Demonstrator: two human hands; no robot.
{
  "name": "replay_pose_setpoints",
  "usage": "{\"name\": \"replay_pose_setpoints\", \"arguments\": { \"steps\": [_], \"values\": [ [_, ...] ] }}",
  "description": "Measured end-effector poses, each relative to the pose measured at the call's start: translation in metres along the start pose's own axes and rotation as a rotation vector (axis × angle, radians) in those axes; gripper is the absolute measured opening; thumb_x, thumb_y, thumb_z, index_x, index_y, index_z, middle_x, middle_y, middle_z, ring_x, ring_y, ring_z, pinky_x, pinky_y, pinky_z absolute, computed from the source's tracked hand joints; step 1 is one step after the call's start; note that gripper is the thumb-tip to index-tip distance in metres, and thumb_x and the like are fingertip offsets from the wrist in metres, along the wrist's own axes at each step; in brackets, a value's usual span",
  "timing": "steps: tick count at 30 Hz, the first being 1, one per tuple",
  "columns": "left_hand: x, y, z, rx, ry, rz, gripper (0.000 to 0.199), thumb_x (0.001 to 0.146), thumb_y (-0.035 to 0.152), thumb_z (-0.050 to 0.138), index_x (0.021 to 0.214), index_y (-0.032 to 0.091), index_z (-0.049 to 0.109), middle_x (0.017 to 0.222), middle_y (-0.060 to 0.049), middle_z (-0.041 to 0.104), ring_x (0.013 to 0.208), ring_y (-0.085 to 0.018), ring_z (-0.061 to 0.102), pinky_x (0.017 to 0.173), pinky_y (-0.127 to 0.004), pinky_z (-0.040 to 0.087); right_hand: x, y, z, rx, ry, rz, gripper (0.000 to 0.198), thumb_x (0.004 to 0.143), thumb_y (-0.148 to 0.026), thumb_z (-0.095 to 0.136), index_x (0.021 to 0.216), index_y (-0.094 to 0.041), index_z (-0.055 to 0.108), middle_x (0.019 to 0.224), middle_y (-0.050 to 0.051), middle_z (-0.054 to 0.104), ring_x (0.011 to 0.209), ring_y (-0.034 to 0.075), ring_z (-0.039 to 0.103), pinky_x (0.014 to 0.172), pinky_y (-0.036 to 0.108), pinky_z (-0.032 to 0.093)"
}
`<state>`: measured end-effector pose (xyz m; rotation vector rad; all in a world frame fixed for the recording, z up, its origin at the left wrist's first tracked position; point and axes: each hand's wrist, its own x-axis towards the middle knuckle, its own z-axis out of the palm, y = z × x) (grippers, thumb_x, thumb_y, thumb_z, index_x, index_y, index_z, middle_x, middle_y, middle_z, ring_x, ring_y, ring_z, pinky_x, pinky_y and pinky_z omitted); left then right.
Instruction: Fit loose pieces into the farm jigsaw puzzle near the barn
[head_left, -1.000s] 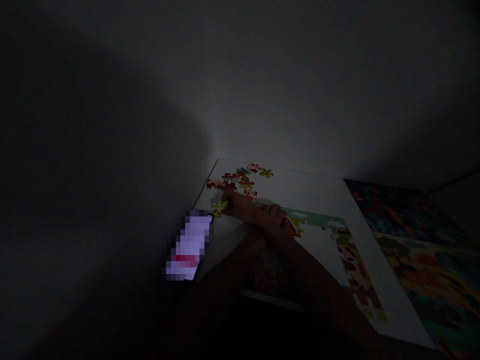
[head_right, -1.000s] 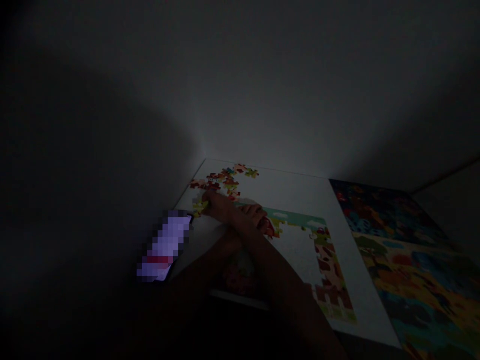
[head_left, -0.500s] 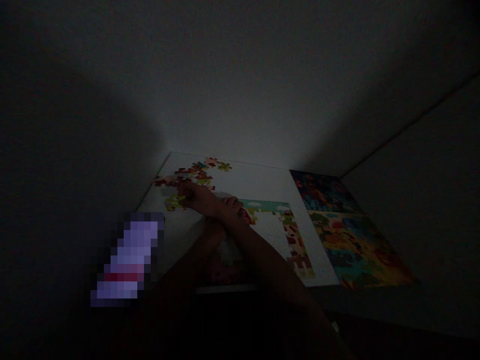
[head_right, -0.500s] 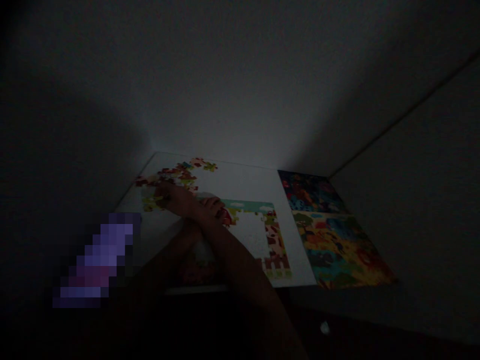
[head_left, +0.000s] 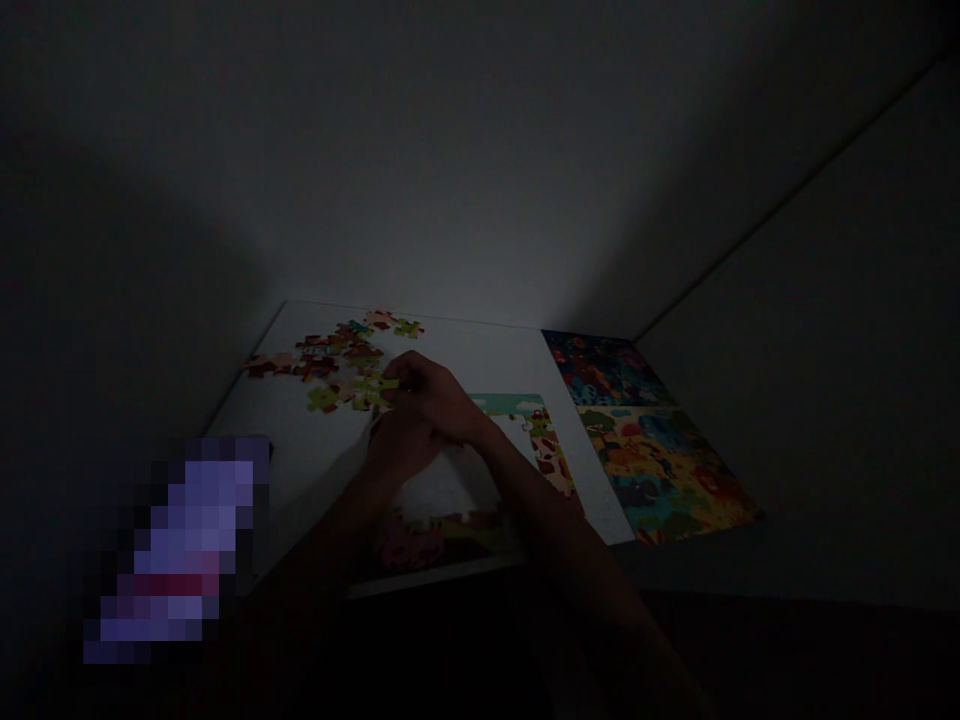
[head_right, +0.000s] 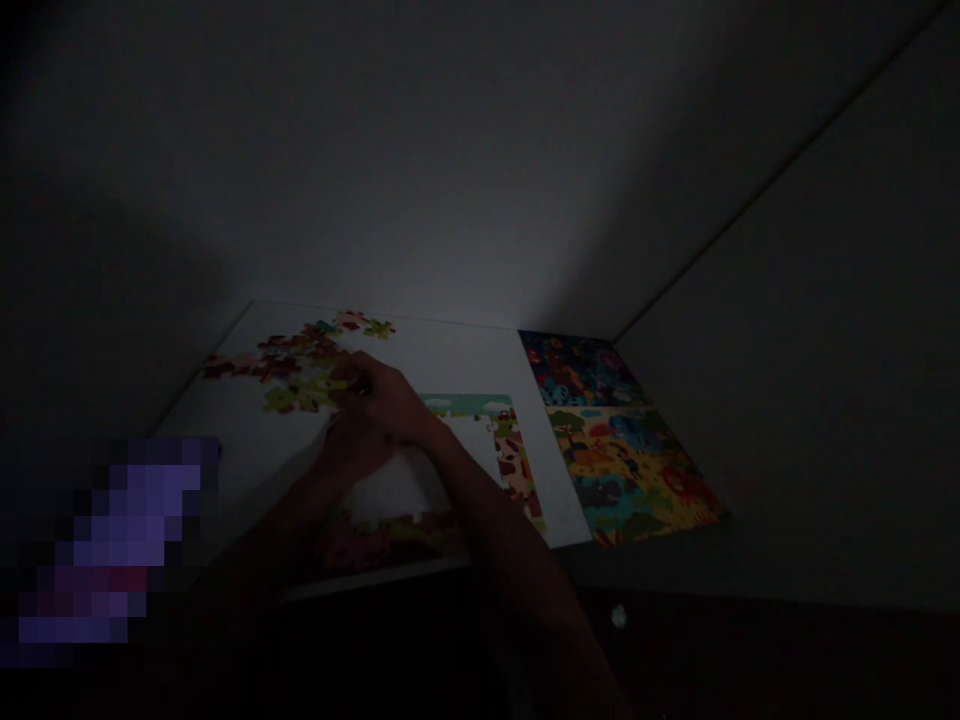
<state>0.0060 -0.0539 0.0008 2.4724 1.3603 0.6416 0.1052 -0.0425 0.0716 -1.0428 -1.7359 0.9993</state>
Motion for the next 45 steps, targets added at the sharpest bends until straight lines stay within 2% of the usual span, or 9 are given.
{"name": "replay_pose_setpoints", "arguments": {
  "steps": [3,5,9,14,18,25,35,40,45],
  "values": [
    [0.000,0.007,-0.009,0.105,-0.069,0.012,0.032,0.093,0.034,0.045,0.108,0.016,0.067,0.100,-0.014,0.070,0.096,-0.032,0.065,0.092,-0.049,0.046,-0.020,-0.001,-0.029,0.039,0.037,0.058,0.020,0.076,-0.026,0.067,0.090,-0.020,0.055,0.084,-0.003,0.058,0.072,0.011,0.055,0.069,0.025,0.046],
    [-0.001,0.008,-0.011,0.151,-0.062,0.050,0.031,0.094,0.035,0.044,0.098,0.017,0.069,0.100,-0.015,0.069,0.102,-0.033,0.063,0.094,-0.050,0.044,-0.034,0.001,-0.048,0.076,0.074,0.110,0.023,0.074,-0.032,0.070,0.088,-0.021,0.054,0.079,-0.004,0.055,0.067,0.010,0.052,0.063,0.024,0.044],
    [-0.001,0.007,-0.012,0.130,0.009,0.105,0.027,0.092,0.032,0.049,0.109,0.019,0.066,0.123,-0.012,0.062,0.115,-0.031,0.055,0.098,-0.047,0.043,-0.060,0.014,-0.083,0.131,0.145,0.213,0.030,0.070,-0.039,0.075,0.082,-0.021,0.054,0.072,-0.005,0.053,0.063,0.010,0.050,0.059,0.024,0.041],
    [-0.001,0.007,-0.013,0.113,-0.014,0.120,0.029,0.093,0.035,0.050,0.113,0.021,0.064,0.125,-0.008,0.060,0.115,-0.028,0.053,0.098,-0.046,0.042,-0.083,0.033,-0.110,0.158,0.235,0.277,0.029,0.068,-0.038,0.077,0.080,-0.021,0.057,0.074,-0.003,0.056,0.065,0.011,0.052,0.061,0.025,0.041],
    [-0.001,0.005,-0.012,0.101,-0.039,0.121,0.030,0.090,0.039,0.053,0.114,0.024,0.064,0.128,-0.008,0.058,0.117,-0.029,0.052,0.100,-0.046,0.041,-0.089,0.044,-0.113,0.215,0.278,0.300,0.032,0.065,-0.040,0.078,0.078,-0.021,0.056,0.073,-0.004,0.056,0.063,0.010,0.050,0.060,0.025,0.041],
    [-0.001,0.006,-0.012,0.137,-0.063,0.153,0.033,0.088,0.046,0.058,0.115,0.027,0.063,0.128,-0.006,0.057,0.118,-0.027,0.050,0.102,-0.044,0.040,-0.092,0.050,-0.111,0.216,0.199,0.321,0.028,0.067,-0.038,0.076,0.079,-0.021,0.058,0.075,-0.003,0.057,0.068,0.011,0.051,0.064,0.025,0.042],
    [-0.002,0.006,-0.014,0.145,-0.095,0.170,0.037,0.087,0.047,0.060,0.118,0.027,0.064,0.131,-0.006,0.057,0.118,-0.028,0.051,0.102,-0.045,0.039,-0.096,0.062,-0.114,0.230,0.195,0.284,0.026,0.069,-0.033,0.075,0.082,-0.020,0.056,0.084,-0.002,0.057,0.076,0.012,0.054,0.072,0.026,0.044],
    [-0.002,0.006,-0.015,0.151,-0.121,0.169,0.041,0.085,0.050,0.061,0.119,0.026,0.063,0.132,-0.005,0.056,0.118,-0.029,0.050,0.103,-0.045,0.038,-0.098,0.068,-0.114,0.233,0.169,0.275,0.028,0.072,-0.029,0.073,0.094,-0.021,0.058,0.086,-0.002,0.057,0.075,0.012,0.055,0.068,0.025,0.044],
    [-0.002,0.008,-0.018,0.189,-0.106,0.185,0.042,0.085,0.052,0.061,0.118,0.025,0.063,0.130,-0.006,0.057,0.117,-0.030,0.050,0.101,-0.047,0.036,-0.099,0.066,-0.115,0.143,0.107,0.280,0.029,0.077,-0.031,0.070,0.103,-0.021,0.062,0.082,-0.002,0.059,0.072,0.012,0.055,0.065,0.025,0.043]
  ]
}}
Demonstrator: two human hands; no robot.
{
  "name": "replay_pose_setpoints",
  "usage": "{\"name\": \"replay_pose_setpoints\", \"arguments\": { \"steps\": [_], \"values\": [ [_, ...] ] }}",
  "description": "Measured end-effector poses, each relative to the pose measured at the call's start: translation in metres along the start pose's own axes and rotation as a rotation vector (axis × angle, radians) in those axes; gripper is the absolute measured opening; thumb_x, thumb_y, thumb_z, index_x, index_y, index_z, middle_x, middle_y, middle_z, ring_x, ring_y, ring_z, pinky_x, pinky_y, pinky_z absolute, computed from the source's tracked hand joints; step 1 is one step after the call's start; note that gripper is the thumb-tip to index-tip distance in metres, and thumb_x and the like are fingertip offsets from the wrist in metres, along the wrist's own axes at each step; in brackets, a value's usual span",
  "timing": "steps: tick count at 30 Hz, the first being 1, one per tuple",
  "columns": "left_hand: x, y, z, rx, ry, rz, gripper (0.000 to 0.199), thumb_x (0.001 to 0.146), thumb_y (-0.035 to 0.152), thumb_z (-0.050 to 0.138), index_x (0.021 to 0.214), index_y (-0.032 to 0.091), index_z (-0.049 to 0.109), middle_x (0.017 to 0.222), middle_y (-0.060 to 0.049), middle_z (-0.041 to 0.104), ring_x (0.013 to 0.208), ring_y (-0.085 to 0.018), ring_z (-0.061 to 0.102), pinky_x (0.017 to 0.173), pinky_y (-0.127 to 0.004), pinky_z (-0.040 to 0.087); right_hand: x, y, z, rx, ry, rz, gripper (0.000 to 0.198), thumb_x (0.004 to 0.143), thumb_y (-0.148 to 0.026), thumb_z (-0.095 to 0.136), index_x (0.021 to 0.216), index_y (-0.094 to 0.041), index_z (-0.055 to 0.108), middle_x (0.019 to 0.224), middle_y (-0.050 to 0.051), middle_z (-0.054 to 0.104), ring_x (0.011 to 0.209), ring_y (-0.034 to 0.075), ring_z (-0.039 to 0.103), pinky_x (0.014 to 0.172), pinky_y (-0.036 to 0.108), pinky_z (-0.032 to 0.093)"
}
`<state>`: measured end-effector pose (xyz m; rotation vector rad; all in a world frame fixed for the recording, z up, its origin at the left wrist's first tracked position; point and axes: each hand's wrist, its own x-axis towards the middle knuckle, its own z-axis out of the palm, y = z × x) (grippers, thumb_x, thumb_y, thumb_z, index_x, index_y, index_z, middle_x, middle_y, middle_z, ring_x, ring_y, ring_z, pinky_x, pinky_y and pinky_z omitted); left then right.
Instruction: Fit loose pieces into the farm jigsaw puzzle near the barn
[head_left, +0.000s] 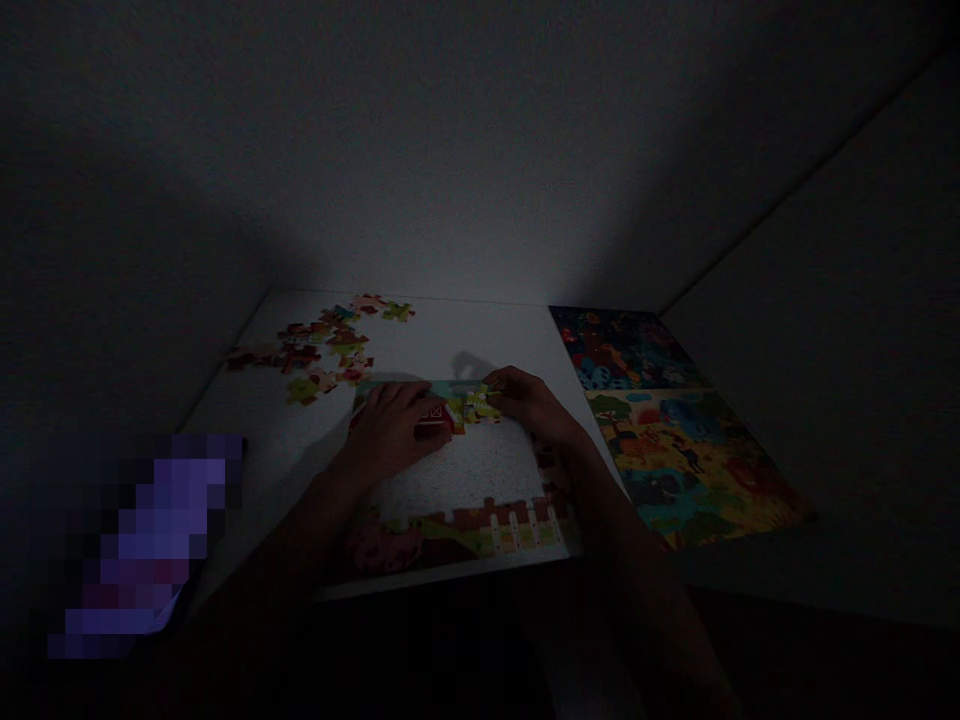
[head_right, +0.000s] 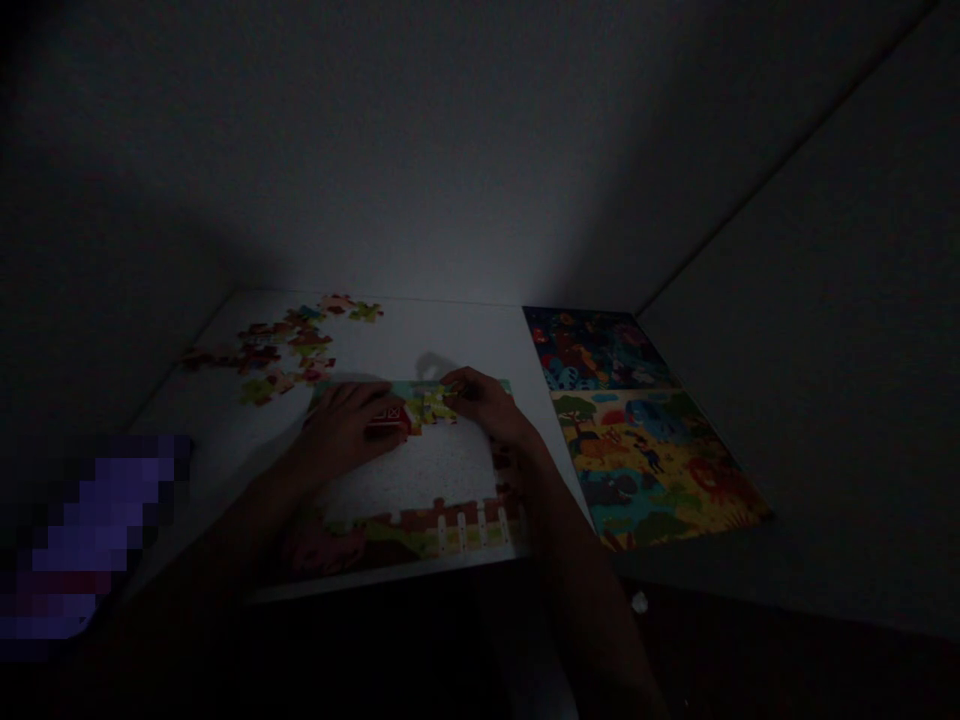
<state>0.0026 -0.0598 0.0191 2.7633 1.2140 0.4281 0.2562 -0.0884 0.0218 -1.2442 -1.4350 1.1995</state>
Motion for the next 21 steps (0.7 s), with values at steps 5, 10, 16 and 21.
{"name": "replay_pose_setpoints", "arguments": {
  "steps": [5,10,16,21],
  "values": [
    [-0.0004,0.0011,-0.0017,-0.002,-0.002,0.019,0.042,0.086,0.049,0.060,0.120,0.024,0.063,0.130,-0.008,0.057,0.117,-0.030,0.050,0.101,-0.047,0.036,-0.0027,-0.0026,0.0006,-0.060,-0.004,0.047,0.033,0.077,-0.031,0.069,0.108,-0.020,0.066,0.086,0.000,0.065,0.075,0.014,0.058,0.070,0.028,0.048],
    [-0.0014,0.0009,0.0012,-0.047,0.012,0.000,0.045,0.086,0.048,0.062,0.123,0.024,0.061,0.134,-0.010,0.054,0.120,-0.030,0.048,0.102,-0.048,0.037,-0.0053,0.0014,0.0016,-0.134,-0.032,0.064,0.034,0.078,-0.031,0.067,0.111,-0.020,0.068,0.091,0.003,0.069,0.078,0.016,0.061,0.072,0.031,0.050],
    [-0.0009,-0.0032,-0.0019,-0.188,0.202,0.021,0.028,0.091,0.038,0.056,0.114,0.025,0.065,0.131,-0.007,0.057,0.119,-0.026,0.051,0.102,-0.046,0.039,-0.0078,-0.0001,0.0025,-0.417,-0.018,0.058,0.036,0.083,-0.031,0.062,0.116,-0.018,0.066,0.084,0.002,0.068,0.070,0.014,0.059,0.064,0.026,0.045],
    [-0.0013,-0.0031,-0.0038,-0.240,0.324,0.079,0.022,0.094,0.027,0.049,0.101,0.020,0.068,0.112,-0.007,0.065,0.103,-0.020,0.060,0.094,-0.037,0.046,-0.0098,-0.0028,0.0039,-0.537,-0.001,0.019,0.034,0.084,-0.029,0.063,0.117,-0.019,0.066,0.097,0.005,0.071,0.078,0.015,0.062,0.070,0.028,0.047]
  ]
}}
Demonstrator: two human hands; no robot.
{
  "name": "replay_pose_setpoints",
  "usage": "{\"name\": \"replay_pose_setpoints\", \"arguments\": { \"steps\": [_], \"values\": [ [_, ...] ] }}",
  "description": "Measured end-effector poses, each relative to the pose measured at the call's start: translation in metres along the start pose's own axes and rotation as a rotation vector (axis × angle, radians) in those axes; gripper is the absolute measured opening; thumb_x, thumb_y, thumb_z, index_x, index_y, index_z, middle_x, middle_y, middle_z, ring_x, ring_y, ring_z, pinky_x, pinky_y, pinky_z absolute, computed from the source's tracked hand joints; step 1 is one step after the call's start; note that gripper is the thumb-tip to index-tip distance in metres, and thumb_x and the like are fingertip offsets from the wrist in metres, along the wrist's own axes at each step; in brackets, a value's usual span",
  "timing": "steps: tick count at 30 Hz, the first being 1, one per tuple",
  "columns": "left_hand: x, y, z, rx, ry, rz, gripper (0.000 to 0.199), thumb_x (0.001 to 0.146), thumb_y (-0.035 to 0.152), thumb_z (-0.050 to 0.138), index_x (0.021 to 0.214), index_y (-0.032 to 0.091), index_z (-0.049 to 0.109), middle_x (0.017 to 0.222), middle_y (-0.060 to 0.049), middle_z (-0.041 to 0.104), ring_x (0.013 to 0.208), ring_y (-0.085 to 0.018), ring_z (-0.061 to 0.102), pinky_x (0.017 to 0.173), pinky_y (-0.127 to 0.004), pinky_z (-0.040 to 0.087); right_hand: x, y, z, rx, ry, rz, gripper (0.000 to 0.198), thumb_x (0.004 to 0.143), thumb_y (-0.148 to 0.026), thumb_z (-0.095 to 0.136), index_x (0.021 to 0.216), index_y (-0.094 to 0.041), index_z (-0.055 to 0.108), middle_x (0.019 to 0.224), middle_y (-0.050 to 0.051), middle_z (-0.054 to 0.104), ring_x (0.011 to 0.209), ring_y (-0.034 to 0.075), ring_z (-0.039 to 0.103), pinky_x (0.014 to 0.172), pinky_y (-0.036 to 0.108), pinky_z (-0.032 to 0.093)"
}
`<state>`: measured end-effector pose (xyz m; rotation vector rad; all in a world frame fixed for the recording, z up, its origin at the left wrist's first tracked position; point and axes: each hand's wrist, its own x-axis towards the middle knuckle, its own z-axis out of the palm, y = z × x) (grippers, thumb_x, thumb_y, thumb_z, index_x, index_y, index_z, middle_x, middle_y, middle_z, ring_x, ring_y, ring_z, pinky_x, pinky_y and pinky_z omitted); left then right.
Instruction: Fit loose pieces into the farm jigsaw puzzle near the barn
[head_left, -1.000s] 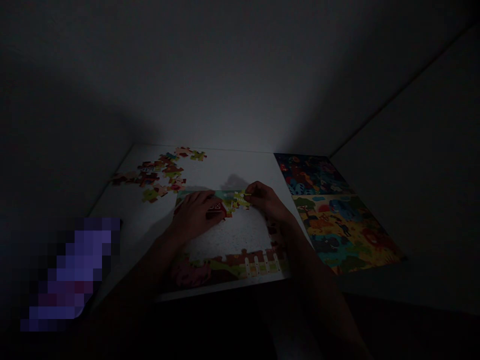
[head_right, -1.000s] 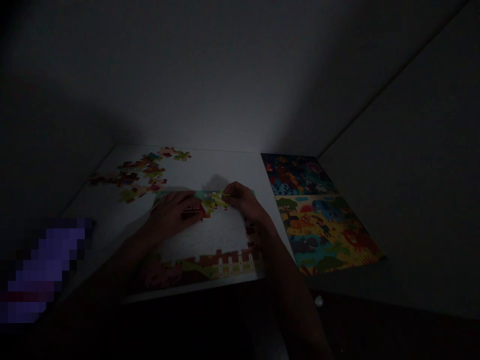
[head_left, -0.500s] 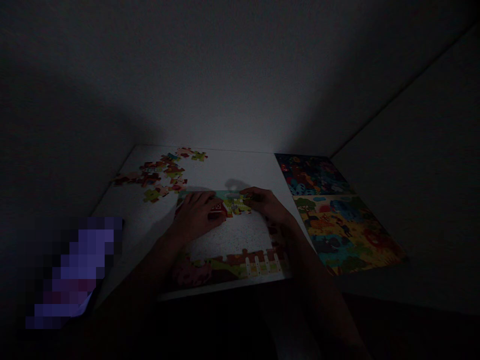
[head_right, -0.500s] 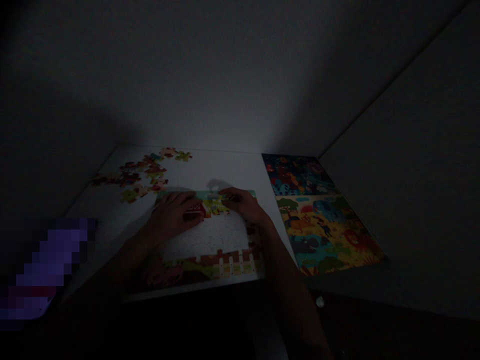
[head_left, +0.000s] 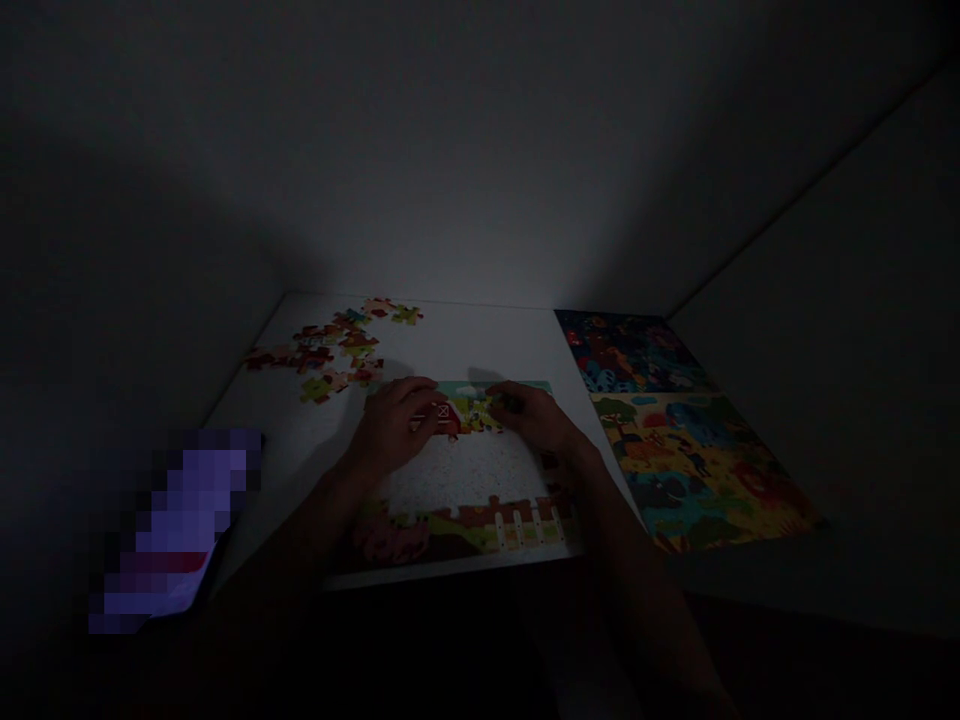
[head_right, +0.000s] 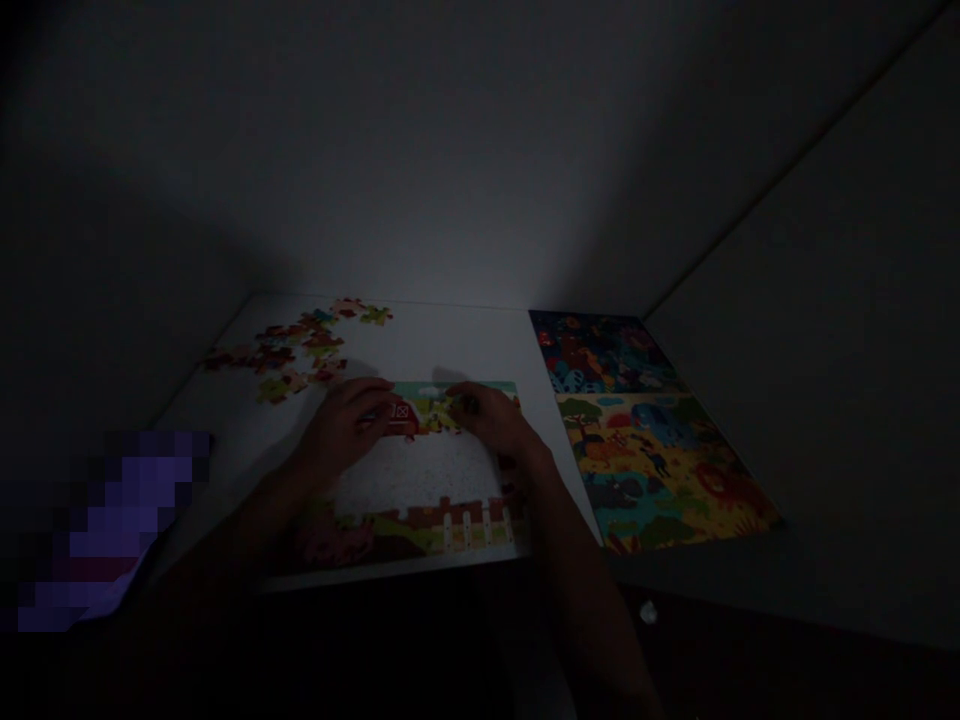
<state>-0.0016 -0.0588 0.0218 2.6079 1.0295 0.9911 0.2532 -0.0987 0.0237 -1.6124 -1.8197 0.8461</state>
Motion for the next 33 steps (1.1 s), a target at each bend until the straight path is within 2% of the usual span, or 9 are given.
{"name": "replay_pose_setpoints", "arguments": {
  "steps": [5,12,24,33],
  "values": [
    [0.002,0.011,0.001,-0.007,-0.223,0.103,0.017,0.093,0.028,0.054,0.100,0.022,0.069,0.107,-0.004,0.066,0.099,-0.019,0.060,0.091,-0.037,0.048,-0.001,0.001,0.001,-0.011,0.018,-0.019,0.032,0.085,-0.027,0.063,0.116,-0.019,0.067,0.103,0.006,0.071,0.082,0.016,0.063,0.075,0.030,0.049],
    [-0.002,0.015,0.008,0.009,-0.340,0.217,0.025,0.096,0.028,0.051,0.116,0.027,0.067,0.116,-0.004,0.062,0.107,-0.021,0.055,0.095,-0.040,0.045,0.001,0.001,0.002,-0.067,0.008,-0.067,0.033,0.084,-0.022,0.063,0.116,-0.020,0.067,0.107,0.006,0.070,0.090,0.018,0.065,0.080,0.031,0.050],
    [-0.002,0.015,0.013,0.040,-0.323,0.201,0.022,0.095,0.026,0.053,0.111,0.026,0.068,0.115,-0.004,0.062,0.107,-0.021,0.054,0.096,-0.041,0.044,0.000,-0.005,0.006,-0.153,0.005,-0.145,0.029,0.089,-0.024,0.060,0.117,-0.018,0.065,0.108,0.008,0.063,0.093,0.018,0.061,0.084,0.032,0.046],
    [-0.001,0.017,0.010,0.039,-0.370,0.162,0.025,0.095,0.026,0.051,0.113,0.028,0.069,0.117,-0.004,0.062,0.108,-0.022,0.053,0.097,-0.043,0.044,0.000,-0.007,0.007,-0.191,0.008,-0.119,0.026,0.088,-0.026,0.061,0.113,-0.019,0.067,0.104,0.007,0.059,0.090,0.017,0.059,0.082,0.030,0.045]
  ]
}}
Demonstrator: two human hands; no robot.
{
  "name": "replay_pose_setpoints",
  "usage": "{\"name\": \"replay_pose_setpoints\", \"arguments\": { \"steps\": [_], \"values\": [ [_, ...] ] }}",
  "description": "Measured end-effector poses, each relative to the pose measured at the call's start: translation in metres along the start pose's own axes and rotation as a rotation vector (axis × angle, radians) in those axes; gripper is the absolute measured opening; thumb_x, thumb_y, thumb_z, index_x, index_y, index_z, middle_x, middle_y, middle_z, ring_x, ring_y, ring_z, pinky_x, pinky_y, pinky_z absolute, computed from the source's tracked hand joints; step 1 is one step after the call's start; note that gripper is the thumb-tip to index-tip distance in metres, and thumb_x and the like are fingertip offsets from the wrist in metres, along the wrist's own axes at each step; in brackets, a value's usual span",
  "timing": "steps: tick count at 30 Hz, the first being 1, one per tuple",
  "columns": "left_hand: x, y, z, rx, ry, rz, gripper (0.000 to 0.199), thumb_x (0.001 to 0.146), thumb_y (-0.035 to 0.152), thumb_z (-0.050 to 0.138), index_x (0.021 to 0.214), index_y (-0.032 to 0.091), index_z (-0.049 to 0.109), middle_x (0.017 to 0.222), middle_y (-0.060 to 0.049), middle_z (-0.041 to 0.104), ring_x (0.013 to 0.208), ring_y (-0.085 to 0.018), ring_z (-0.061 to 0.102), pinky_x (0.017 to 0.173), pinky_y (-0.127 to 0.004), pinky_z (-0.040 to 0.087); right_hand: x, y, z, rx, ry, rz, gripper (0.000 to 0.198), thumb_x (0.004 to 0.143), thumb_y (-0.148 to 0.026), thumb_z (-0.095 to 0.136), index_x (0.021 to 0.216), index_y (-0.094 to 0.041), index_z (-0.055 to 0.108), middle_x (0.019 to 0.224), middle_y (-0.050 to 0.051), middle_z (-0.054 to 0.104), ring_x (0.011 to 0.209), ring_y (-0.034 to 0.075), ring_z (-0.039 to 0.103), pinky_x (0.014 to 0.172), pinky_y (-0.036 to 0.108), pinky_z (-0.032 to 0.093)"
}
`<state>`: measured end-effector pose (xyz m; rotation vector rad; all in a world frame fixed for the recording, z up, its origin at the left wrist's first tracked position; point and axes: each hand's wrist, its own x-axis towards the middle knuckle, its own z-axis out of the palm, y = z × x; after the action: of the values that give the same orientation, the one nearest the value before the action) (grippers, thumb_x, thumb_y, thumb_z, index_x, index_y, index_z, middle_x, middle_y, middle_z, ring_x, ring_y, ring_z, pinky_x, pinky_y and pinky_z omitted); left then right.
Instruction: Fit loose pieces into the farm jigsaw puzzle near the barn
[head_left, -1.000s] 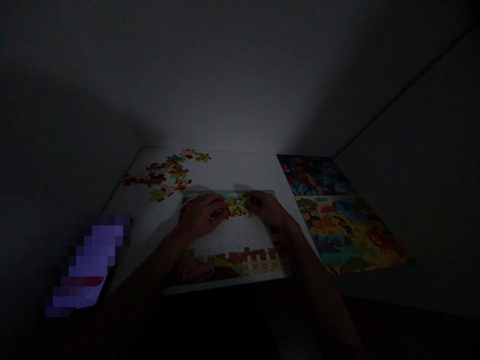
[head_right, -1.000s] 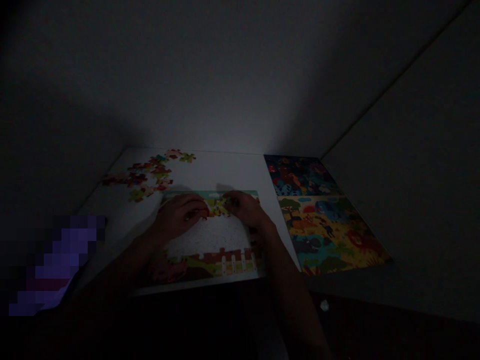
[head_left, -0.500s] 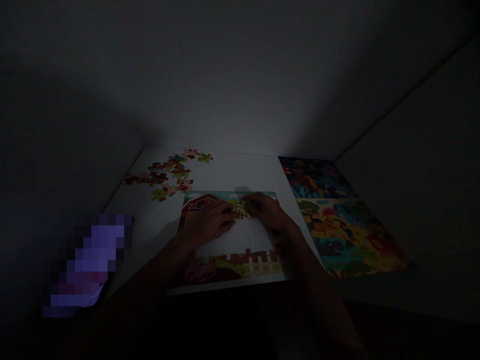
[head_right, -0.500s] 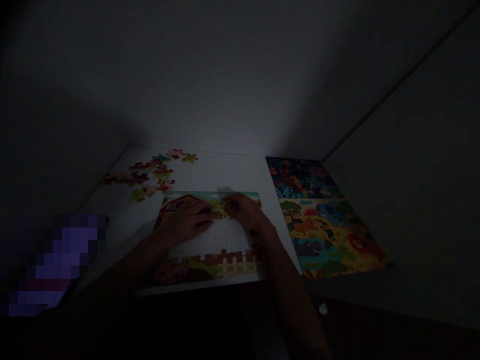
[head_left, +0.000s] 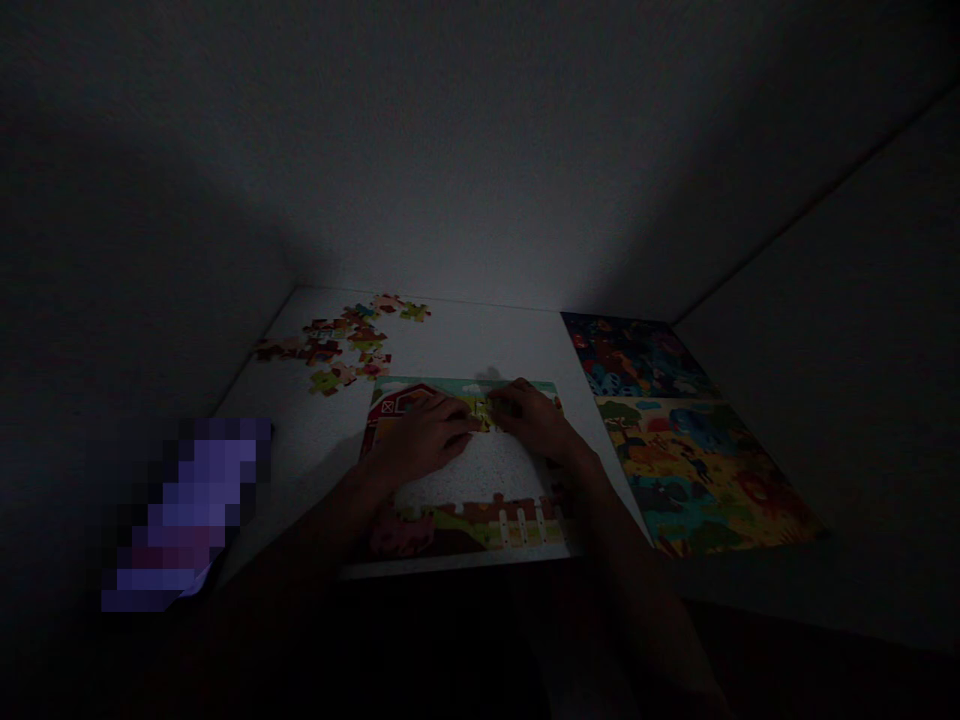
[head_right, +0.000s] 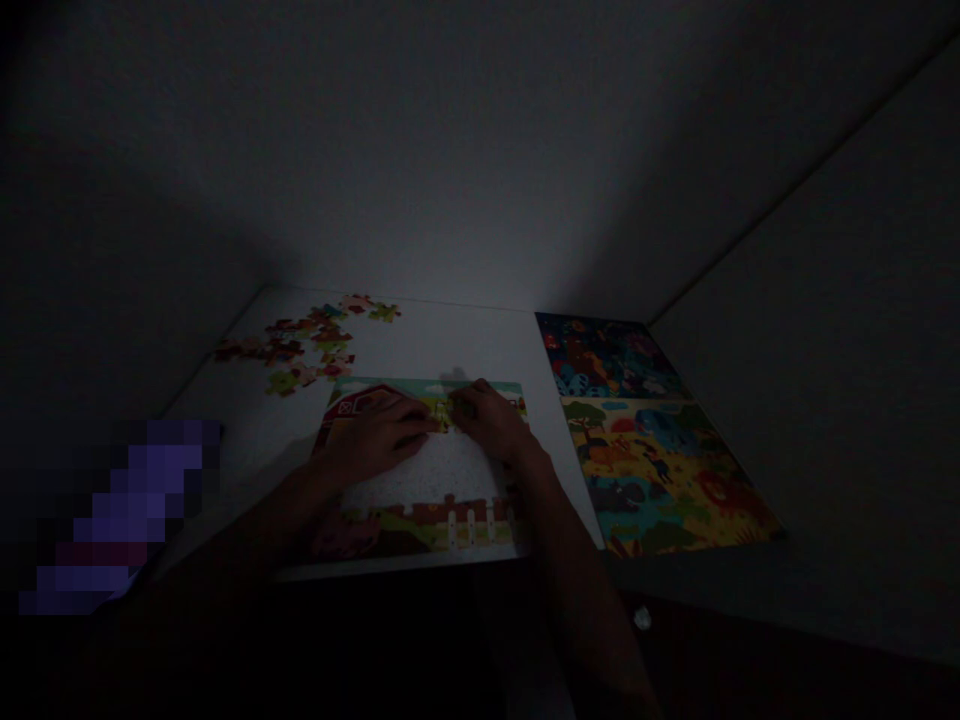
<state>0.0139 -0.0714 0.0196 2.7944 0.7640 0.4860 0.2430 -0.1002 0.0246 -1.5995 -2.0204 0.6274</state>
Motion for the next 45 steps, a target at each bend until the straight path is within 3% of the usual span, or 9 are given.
{"name": "replay_pose_setpoints", "arguments": {
  "steps": [25,29,32,38,42,45],
  "values": [
    [0.000,0.004,-0.003,0.003,0.035,0.012,0.026,0.093,0.021,0.050,0.113,0.027,0.066,0.116,-0.004,0.062,0.107,-0.022,0.054,0.096,-0.043,0.044,-0.002,-0.011,-0.003,-0.207,-0.068,-0.023,0.030,0.094,-0.032,0.055,0.120,-0.025,0.068,0.104,0.008,0.056,0.090,0.018,0.057,0.079,0.029,0.046],
    [0.000,0.004,-0.003,0.023,0.034,0.012,0.027,0.094,0.020,0.049,0.112,0.025,0.068,0.115,-0.006,0.062,0.106,-0.023,0.054,0.095,-0.042,0.044,-0.001,-0.007,-0.003,-0.206,-0.077,-0.052,0.032,0.092,-0.030,0.058,0.121,-0.025,0.069,0.103,0.009,0.059,0.098,0.021,0.056,0.085,0.032,0.046],
    [0.000,0.005,-0.005,0.033,0.028,0.014,0.028,0.093,0.021,0.049,0.113,0.026,0.068,0.116,-0.006,0.062,0.107,-0.023,0.055,0.095,-0.043,0.045,0.001,0.005,-0.003,-0.121,0.008,-0.020,0.030,0.090,-0.028,0.060,0.117,-0.024,0.071,0.106,0.009,0.059,0.102,0.021,0.057,0.090,0.033,0.046],
    [-0.003,0.005,-0.010,0.044,-0.006,0.023,0.029,0.094,0.023,0.049,0.118,0.028,0.065,0.119,-0.006,0.061,0.110,-0.023,0.055,0.097,-0.042,0.043,0.005,0.044,-0.012,-0.045,0.383,0.195,0.032,0.086,-0.016,0.054,0.114,-0.019,0.071,0.106,0.009,0.061,0.102,0.020,0.059,0.098,0.035,0.045],
    [0.004,0.003,-0.016,0.035,-0.076,0.028,0.029,0.091,0.023,0.052,0.117,0.027,0.066,0.119,-0.006,0.062,0.110,-0.023,0.056,0.097,-0.042,0.045,0.004,0.057,-0.016,-0.074,0.431,0.265,0.028,0.086,-0.018,0.054,0.107,-0.017,0.073,0.106,0.011,0.066,0.100,0.020,0.061,0.097,0.035,0.044],
    [0.017,0.004,-0.020,0.004,-0.121,0.042,0.023,0.091,0.023,0.051,0.105,0.024,0.069,0.110,-0.005,0.065,0.102,-0.020,0.061,0.094,-0.037,0.048,0.004,0.059,-0.014,-0.121,0.415,0.257,0.025,0.086,-0.020,0.056,0.104,-0.017,0.074,0.102,0.011,0.070,0.099,0.021,0.062,0.095,0.034,0.045]
  ]
}}
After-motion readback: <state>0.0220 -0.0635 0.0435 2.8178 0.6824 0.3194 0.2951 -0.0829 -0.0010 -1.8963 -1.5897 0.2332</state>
